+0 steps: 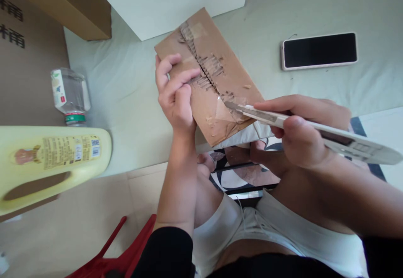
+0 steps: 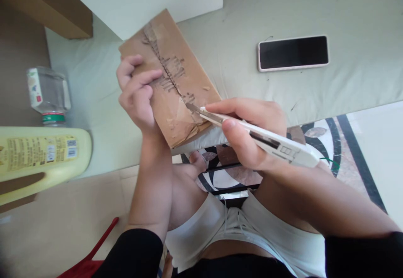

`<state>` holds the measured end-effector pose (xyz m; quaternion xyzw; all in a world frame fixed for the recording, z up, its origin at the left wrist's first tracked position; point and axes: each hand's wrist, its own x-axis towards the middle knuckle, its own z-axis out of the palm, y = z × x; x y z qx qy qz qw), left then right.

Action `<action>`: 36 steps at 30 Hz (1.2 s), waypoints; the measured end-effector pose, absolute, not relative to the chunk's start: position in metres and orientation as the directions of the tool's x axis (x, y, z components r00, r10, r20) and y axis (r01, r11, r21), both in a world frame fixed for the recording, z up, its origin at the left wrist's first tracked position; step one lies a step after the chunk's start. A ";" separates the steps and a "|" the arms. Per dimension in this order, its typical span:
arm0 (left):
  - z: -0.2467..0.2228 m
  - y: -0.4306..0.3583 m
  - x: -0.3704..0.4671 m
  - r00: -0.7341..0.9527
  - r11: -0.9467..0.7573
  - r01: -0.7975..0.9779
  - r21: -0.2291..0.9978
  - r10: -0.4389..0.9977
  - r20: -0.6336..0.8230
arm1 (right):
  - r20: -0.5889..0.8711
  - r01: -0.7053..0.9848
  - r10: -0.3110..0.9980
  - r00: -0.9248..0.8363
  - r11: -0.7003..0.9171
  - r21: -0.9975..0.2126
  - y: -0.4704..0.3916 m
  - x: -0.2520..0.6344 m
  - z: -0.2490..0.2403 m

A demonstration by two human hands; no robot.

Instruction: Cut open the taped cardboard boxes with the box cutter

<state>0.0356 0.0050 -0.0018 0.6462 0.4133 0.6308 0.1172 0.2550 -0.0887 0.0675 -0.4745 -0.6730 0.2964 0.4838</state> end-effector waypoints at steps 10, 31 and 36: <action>0.005 0.001 0.039 -0.160 -0.577 0.444 0.686 0.702 0.694 | 0.215 0.278 0.975 0.051 0.193 -0.941 -0.093 0.258 0.070; 0.000 0.004 0.034 -0.126 -0.557 0.357 0.750 0.767 0.629 | 0.456 0.331 0.886 -0.083 0.456 -0.826 -0.089 0.264 0.074; 0.002 0.003 0.035 -0.145 -0.507 0.392 0.768 0.790 0.596 | 0.437 0.376 0.894 -0.096 0.439 -0.816 -0.089 0.263 0.079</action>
